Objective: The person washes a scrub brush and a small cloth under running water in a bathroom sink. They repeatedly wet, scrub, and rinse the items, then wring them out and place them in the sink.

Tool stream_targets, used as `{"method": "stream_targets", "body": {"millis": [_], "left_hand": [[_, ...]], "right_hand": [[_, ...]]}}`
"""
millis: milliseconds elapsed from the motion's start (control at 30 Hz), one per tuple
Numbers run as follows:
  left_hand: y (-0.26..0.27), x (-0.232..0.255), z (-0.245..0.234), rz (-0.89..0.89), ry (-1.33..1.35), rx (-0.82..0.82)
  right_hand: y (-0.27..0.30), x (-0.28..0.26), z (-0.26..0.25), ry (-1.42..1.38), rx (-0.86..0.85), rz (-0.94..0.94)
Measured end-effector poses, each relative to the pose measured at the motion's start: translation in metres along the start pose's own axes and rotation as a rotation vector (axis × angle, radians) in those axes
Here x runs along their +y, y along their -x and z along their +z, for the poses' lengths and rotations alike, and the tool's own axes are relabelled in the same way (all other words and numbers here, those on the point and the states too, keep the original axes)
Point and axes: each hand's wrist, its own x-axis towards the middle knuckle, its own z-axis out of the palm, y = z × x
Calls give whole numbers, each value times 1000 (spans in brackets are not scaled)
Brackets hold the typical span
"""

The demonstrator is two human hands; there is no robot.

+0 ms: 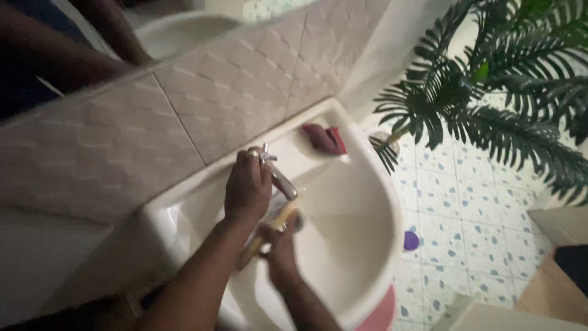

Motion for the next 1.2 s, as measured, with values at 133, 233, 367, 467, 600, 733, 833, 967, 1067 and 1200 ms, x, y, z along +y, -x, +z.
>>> {"method": "stream_targets", "body": {"millis": [133,233,367,467,600,733,833,967,1067,1200], "left_hand": [[4,-15,5,113,-34,23],[20,-9,10,-21,-61,-21],[-10,-8,-2,7,-3,-50],[-6,-17,1,70,-10,-33],[-1,-23,10,-59,-55,-71],[-19,-28,9,15,-57,-70],[5,-33,13,48,-74,-27],[0,-23,6,-48,-31,-99],[-10,-11,-4,-80,-3,-143],[-7,-16,3,-2,-105,-80]], "right_hand": [[-55,-29,-27,-112,61,-304],[-6,6,4,-27,16,-138],[8,4,-1,45,-86,57],[-58,-12,-32,-106,-25,-175],[-21,17,-9,-183,38,-62],[3,-21,-5,49,60,45],[-47,-45,-18,-98,45,-74],[2,1,14,60,85,-29],[26,-1,22,129,46,73],[-60,-38,-6,-214,-77,-43]]}}
